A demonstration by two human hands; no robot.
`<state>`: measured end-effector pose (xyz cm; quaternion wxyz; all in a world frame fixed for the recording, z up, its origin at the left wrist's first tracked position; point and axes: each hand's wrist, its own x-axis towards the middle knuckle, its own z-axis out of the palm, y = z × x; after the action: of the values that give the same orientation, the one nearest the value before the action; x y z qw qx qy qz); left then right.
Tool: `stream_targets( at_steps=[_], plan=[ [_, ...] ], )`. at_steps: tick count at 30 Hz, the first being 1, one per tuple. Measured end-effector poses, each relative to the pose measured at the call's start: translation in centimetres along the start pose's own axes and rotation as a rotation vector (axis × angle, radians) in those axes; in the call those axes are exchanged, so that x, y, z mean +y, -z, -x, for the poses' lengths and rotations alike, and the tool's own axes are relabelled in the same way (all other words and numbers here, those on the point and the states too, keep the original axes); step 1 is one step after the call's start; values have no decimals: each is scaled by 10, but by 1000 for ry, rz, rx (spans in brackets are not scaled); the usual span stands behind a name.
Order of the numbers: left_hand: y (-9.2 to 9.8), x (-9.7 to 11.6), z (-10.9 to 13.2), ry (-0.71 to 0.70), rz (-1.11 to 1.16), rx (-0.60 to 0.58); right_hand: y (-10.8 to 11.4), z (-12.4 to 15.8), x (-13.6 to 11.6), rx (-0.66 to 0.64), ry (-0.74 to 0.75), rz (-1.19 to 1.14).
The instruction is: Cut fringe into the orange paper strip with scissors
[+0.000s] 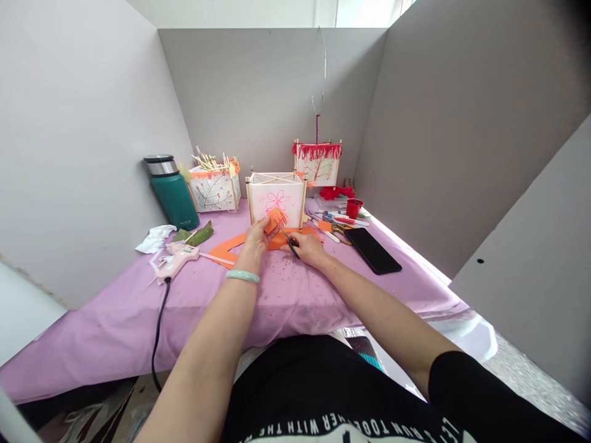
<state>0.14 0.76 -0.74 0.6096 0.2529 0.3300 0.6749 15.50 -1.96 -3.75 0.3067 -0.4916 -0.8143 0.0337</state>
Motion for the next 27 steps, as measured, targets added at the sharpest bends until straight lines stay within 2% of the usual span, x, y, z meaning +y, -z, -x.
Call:
stream_targets(
  at_steps=[27],
  plan=[
    [1,-2,-1,16,-67,-39,0,0,1,17,-5,-40]
  ],
)
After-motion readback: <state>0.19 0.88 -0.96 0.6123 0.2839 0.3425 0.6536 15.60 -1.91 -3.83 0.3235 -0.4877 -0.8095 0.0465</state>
